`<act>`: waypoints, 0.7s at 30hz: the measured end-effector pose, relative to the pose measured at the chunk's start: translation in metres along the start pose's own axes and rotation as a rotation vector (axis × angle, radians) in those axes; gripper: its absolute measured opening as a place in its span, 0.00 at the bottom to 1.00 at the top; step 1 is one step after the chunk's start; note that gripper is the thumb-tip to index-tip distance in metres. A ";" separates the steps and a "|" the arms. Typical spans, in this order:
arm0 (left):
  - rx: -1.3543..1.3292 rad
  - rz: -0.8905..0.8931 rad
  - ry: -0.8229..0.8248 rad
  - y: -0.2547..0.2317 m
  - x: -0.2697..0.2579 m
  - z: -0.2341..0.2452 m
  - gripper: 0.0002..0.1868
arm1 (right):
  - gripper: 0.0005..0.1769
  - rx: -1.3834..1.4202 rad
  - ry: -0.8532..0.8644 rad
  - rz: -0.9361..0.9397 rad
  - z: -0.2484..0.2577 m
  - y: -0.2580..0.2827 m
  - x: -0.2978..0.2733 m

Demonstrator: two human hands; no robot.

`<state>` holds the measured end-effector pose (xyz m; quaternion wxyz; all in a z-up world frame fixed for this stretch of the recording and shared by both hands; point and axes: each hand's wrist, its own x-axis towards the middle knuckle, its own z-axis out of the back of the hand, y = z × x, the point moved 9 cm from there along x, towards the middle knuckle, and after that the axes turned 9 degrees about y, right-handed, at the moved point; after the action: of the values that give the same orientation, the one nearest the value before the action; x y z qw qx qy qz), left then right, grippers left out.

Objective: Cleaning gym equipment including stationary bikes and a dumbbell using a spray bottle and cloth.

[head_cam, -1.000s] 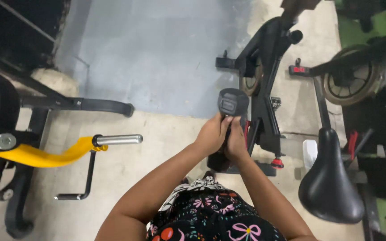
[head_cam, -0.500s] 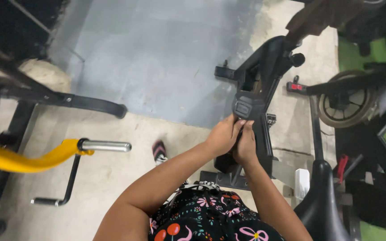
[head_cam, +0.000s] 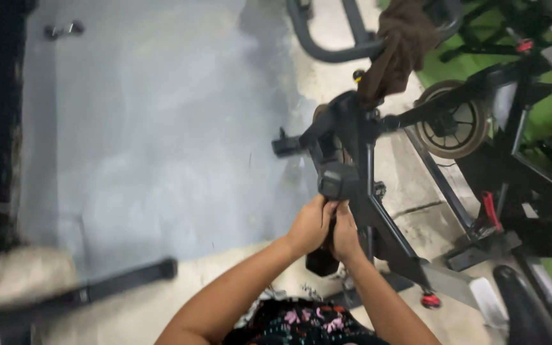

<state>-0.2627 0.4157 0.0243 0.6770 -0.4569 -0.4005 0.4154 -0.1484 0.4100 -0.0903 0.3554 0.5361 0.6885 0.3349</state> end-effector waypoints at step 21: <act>0.006 -0.159 0.217 -0.008 0.125 0.100 0.16 | 0.27 -0.091 -0.086 0.291 -0.070 0.053 0.123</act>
<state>-0.3120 0.5585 0.0782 0.7485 -0.4640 -0.3586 0.3097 -0.2022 0.5349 -0.0249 0.3562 0.6275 0.5717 0.3905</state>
